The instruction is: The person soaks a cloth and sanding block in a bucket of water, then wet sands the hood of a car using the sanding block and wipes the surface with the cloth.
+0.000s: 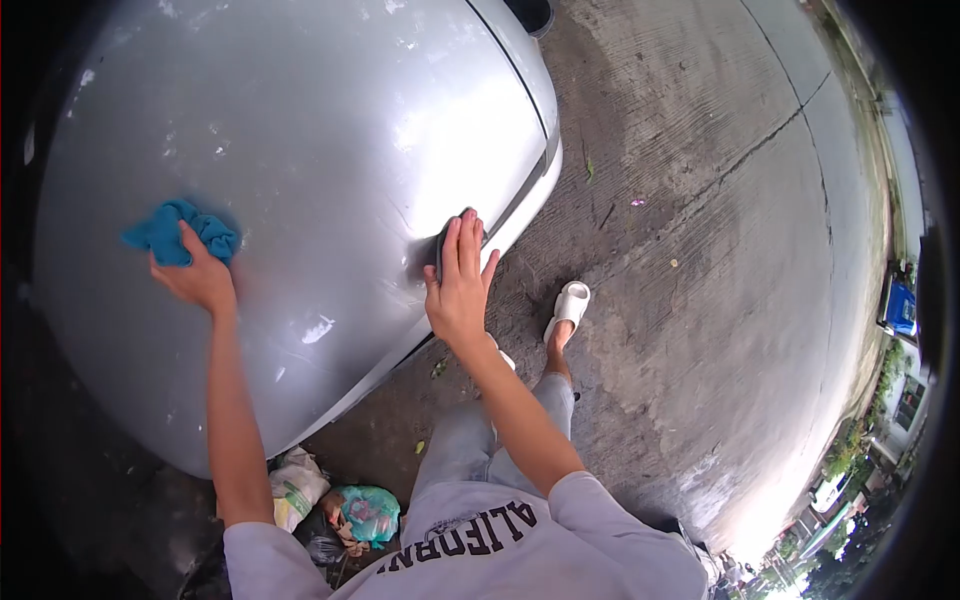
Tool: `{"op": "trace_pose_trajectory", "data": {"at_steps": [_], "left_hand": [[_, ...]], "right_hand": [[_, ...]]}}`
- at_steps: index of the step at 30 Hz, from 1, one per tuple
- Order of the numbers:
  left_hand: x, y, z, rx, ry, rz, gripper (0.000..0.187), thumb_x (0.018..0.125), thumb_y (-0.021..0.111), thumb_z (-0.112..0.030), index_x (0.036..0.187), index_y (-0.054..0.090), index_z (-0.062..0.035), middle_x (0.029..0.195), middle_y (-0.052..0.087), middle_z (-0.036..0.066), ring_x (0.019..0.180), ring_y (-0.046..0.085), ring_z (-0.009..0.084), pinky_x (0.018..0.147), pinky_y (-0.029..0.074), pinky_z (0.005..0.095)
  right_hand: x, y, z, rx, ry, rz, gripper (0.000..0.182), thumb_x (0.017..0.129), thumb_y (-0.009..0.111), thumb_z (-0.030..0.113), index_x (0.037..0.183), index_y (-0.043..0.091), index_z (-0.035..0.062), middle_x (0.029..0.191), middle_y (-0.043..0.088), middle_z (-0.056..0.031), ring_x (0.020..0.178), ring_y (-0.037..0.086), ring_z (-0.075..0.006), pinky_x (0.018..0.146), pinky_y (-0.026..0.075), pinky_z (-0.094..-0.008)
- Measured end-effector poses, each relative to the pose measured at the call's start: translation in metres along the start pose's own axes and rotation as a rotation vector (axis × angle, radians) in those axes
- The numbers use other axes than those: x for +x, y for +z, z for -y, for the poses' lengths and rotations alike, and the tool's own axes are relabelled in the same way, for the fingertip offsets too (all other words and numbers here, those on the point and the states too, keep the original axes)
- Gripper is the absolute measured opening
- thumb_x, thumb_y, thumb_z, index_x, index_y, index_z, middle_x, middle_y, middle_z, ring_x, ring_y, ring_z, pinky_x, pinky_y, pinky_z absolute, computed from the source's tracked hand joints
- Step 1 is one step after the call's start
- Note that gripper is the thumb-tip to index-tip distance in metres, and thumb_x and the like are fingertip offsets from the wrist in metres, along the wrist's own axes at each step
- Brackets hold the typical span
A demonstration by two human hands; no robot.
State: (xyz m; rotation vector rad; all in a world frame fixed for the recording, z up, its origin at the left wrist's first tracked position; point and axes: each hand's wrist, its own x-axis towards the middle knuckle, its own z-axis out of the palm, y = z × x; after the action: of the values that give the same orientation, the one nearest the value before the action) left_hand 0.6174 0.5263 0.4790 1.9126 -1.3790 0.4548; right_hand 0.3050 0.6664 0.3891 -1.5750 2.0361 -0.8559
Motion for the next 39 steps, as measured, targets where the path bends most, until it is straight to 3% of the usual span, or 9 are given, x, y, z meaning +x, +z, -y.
{"op": "trace_pose_trajectory", "data": {"at_steps": [4,11,16,19,24,30,32,36,39], "left_hand": [[-0.002,-0.004,-0.014,-0.01,-0.148,0.018,0.056,0.095,0.061,-0.047,0.129,0.058,-0.0017,0.129,0.055,0.016,0.122,0.052,0.0356,0.099,0.044,0.0468],[-0.012,0.0,-0.009,-0.071,-0.144,-0.049,0.065,0.091,0.066,-0.047,0.136,0.051,-0.0017,0.133,0.053,0.018,0.123,0.052,0.039,0.102,0.042,0.049],[-0.009,0.0,-0.011,-0.046,-0.148,-0.004,0.069,0.089,0.069,-0.048,0.138,0.049,-0.0027,0.14,0.049,0.018,0.132,0.046,0.0388,0.108,0.039,0.0505],[-0.016,-0.005,-0.015,-0.054,-0.151,-0.012,0.069,0.088,0.07,-0.048,0.137,0.05,-0.0033,0.142,0.048,0.017,0.137,0.042,0.0375,0.112,0.036,0.0511],[-0.011,-0.004,-0.019,0.005,-0.116,-0.081,0.066,0.088,0.07,-0.047,0.135,0.051,-0.0051,0.142,0.048,0.015,0.14,0.04,0.036,0.114,0.034,0.0511],[-0.016,-0.001,-0.015,-0.015,-0.109,-0.079,0.066,0.085,0.07,-0.047,0.134,0.052,-0.0068,0.142,0.048,0.014,0.141,0.039,0.0351,0.115,0.033,0.0527],[-0.016,-0.001,-0.018,-0.022,-0.078,-0.098,0.065,0.084,0.072,-0.045,0.134,0.052,-0.0075,0.142,0.048,0.013,0.141,0.04,0.0349,0.115,0.033,0.0529],[-0.017,-0.011,-0.021,0.014,-0.141,-0.063,0.064,0.084,0.073,-0.043,0.134,0.053,-0.0083,0.142,0.048,0.013,0.14,0.041,0.0356,0.115,0.034,0.0531],[-0.014,-0.002,-0.023,0.017,-0.121,-0.059,0.062,0.086,0.072,-0.042,0.134,0.053,-0.0081,0.141,0.048,0.013,0.139,0.041,0.0364,0.114,0.034,0.0542]], "right_hand": [[0.164,-0.039,-0.006,-0.172,-0.208,-0.24,0.069,0.097,0.058,0.029,0.152,0.032,-0.0025,0.163,0.026,-0.0204,0.151,0.023,-0.0394,0.114,0.016,-0.0721],[-0.071,0.048,0.004,-0.184,-0.436,0.114,0.08,0.088,0.064,0.033,0.154,0.033,-0.0009,0.164,0.026,-0.0208,0.153,0.021,-0.0393,0.113,0.012,-0.0731],[0.201,-0.005,0.081,-0.216,-0.632,-0.161,0.063,0.101,0.052,0.034,0.151,0.035,0.0,0.159,0.035,-0.0161,0.149,0.028,-0.0354,0.112,0.019,-0.0715],[0.2,0.01,0.098,-0.193,-0.589,-0.226,0.063,0.1,0.052,0.033,0.149,0.038,-0.0034,0.159,0.033,-0.0215,0.149,0.026,-0.0404,0.113,0.018,-0.0713],[-0.05,0.026,0.03,-0.255,-0.514,0.297,0.083,0.087,0.065,0.029,0.156,0.029,0.0004,0.164,0.023,-0.0229,0.152,0.02,-0.0435,0.113,0.008,-0.0734],[0.258,-0.001,0.13,-0.299,-0.717,-0.051,0.063,0.104,0.044,0.038,0.153,0.034,0.0,0.162,0.029,-0.0208,0.149,0.026,-0.043,0.111,0.018,-0.0742],[0.227,0.014,0.119,-0.301,-0.703,-0.134,0.065,0.101,0.048,0.036,0.151,0.034,-0.0035,0.161,0.032,-0.0203,0.149,0.025,-0.0419,0.112,0.018,-0.0724],[-0.021,0.012,0.016,-0.328,-0.594,0.335,0.085,0.089,0.064,0.039,0.157,0.027,0.0031,0.165,0.021,-0.0202,0.153,0.017,-0.0422,0.114,0.013,-0.0718],[0.036,-0.013,0.03,-0.409,-0.766,0.409,0.083,0.091,0.062,0.041,0.157,0.028,0.0052,0.166,0.022,-0.0167,0.153,0.019,-0.0389,0.114,0.013,-0.0723]]}}
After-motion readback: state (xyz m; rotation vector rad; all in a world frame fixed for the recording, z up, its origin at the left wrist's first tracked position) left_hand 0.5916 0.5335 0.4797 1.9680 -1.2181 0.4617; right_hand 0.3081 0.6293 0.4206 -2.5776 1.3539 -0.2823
